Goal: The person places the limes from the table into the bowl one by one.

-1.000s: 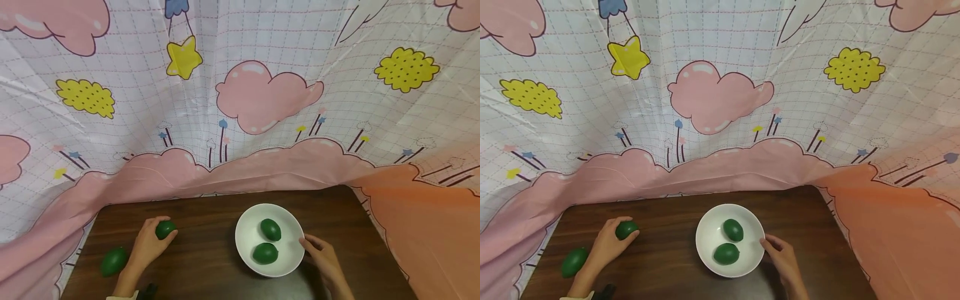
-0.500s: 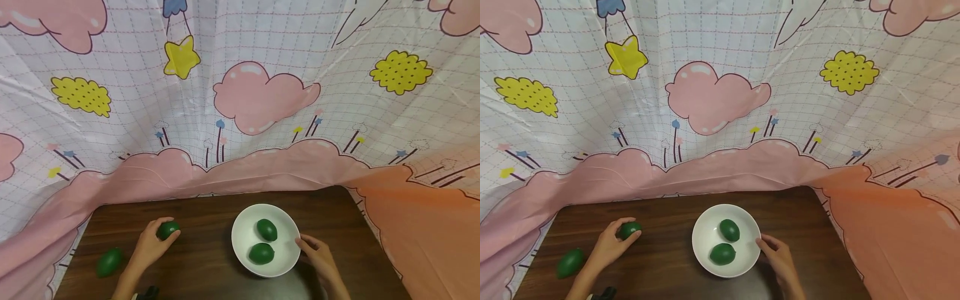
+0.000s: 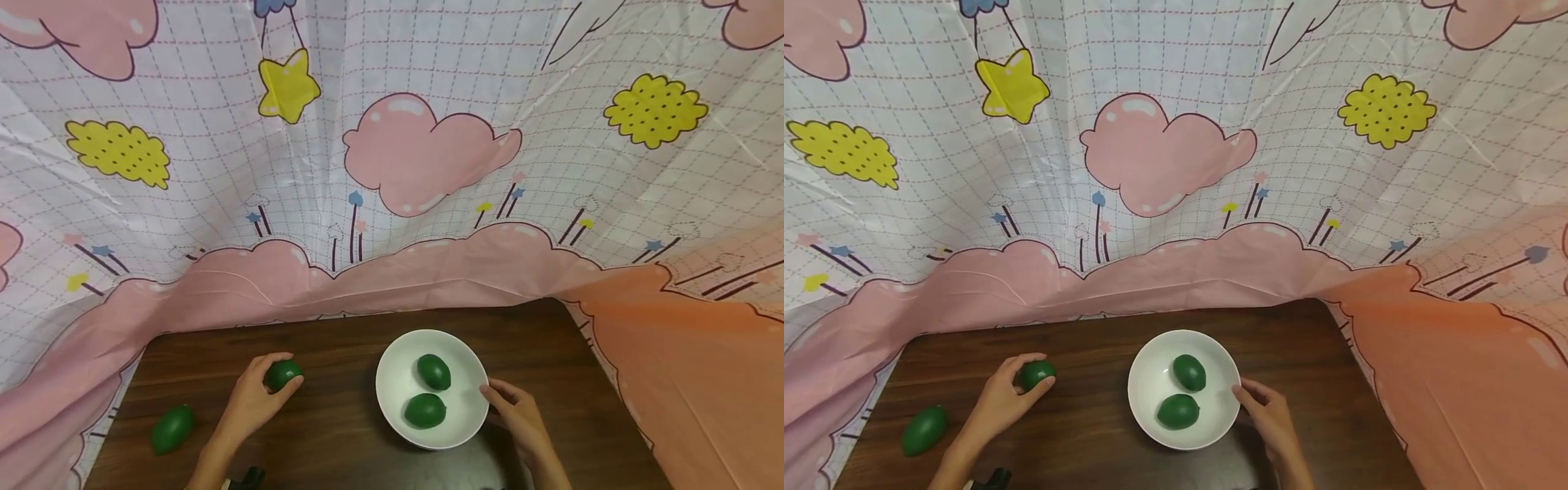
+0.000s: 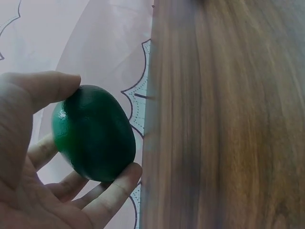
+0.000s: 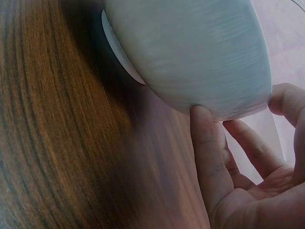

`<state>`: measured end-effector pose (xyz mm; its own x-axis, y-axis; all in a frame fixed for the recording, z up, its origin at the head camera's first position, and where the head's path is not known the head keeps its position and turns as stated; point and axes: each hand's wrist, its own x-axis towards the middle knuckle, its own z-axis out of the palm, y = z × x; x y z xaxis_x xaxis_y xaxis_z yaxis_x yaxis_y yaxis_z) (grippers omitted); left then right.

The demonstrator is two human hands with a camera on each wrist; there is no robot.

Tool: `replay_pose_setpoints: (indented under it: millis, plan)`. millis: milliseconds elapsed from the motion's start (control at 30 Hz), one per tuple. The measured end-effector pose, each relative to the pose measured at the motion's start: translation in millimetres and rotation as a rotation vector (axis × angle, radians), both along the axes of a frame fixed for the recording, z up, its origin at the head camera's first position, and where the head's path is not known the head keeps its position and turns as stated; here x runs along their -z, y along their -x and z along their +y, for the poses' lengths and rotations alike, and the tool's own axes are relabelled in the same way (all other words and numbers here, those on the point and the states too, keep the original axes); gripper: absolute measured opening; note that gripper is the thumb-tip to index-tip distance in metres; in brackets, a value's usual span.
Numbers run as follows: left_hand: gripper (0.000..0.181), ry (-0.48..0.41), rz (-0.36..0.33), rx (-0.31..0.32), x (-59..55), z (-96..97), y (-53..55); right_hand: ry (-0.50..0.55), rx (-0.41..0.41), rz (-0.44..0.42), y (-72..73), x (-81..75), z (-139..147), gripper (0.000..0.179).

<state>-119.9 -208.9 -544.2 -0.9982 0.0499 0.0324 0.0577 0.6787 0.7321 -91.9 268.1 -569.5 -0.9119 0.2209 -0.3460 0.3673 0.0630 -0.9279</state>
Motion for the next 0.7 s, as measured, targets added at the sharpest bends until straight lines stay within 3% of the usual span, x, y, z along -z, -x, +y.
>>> replay_pose_setpoints:
  millis: [700]
  plan:
    - [0.055,-0.025,0.018,0.014,-8.6,13.5,-0.2,-0.026,-0.007,-0.015,-1.0,-1.4,-0.4,0.049]
